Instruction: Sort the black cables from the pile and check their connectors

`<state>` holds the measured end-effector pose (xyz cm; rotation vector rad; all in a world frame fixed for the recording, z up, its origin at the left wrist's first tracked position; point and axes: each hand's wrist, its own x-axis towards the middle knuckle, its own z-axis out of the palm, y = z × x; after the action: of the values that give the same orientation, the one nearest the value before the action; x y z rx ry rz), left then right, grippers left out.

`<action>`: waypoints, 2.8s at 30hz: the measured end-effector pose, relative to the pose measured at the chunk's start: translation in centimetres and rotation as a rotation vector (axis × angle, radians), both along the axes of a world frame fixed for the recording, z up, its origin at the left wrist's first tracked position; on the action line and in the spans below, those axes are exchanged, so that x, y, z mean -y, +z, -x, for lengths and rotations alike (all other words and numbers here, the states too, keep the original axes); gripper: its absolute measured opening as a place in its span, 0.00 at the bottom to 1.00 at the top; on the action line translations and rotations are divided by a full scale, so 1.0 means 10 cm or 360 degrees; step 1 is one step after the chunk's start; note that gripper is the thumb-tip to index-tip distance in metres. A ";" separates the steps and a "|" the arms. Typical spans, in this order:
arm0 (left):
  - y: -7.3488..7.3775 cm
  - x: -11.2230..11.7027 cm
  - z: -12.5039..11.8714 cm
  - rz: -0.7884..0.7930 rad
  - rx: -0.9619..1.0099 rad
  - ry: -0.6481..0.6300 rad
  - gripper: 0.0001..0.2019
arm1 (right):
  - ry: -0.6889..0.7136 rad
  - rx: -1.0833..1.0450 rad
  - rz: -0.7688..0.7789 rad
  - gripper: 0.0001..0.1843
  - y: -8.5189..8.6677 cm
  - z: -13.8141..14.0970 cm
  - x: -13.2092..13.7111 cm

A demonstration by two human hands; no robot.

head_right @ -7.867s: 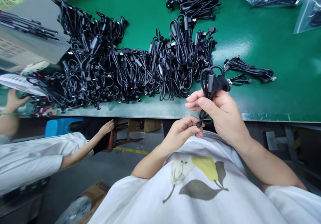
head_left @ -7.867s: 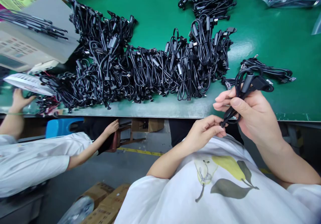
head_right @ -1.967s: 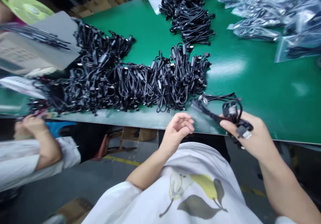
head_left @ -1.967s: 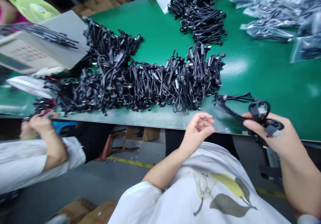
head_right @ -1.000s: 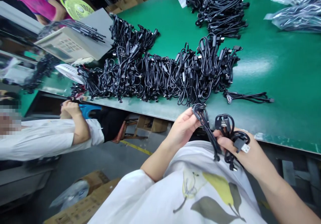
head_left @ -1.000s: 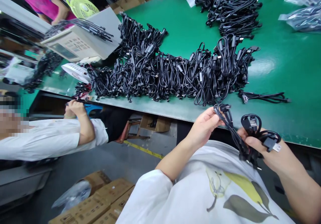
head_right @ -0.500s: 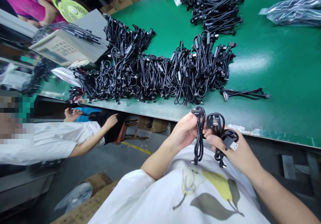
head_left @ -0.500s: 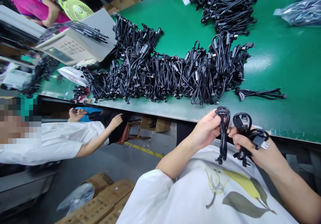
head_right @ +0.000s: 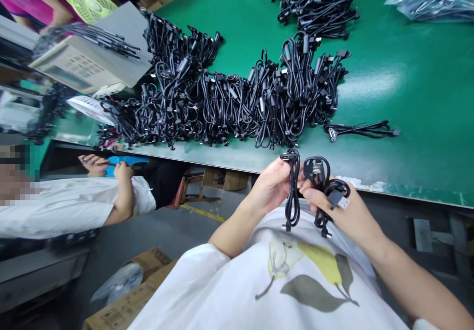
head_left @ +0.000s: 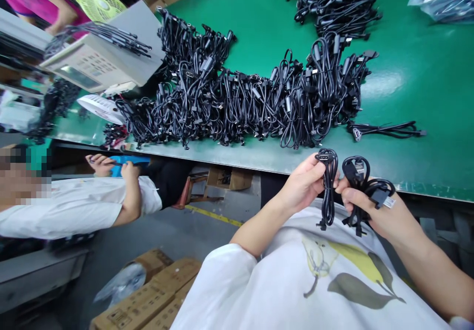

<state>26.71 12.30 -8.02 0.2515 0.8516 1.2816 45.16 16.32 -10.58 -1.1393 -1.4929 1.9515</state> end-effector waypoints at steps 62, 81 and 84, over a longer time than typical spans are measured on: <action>-0.08 -0.16 -0.04 -0.0320 -0.1016 0.0239 0.18 | -0.0143 -0.0044 -0.0231 0.21 0.08 0.19 -0.31; -0.47 -1.16 -0.39 -0.0881 -0.2909 -0.0737 0.21 | -0.0757 0.0365 -0.0992 0.12 0.16 -0.77 -0.82; -0.42 -1.05 -0.34 -0.0942 -0.2684 -0.0710 0.17 | -0.0196 0.0496 -0.1527 0.19 0.16 -0.67 -0.98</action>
<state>30.14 22.79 -12.26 2.0486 1.5959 0.6265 51.87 26.12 -8.96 -1.0340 -2.0882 0.7652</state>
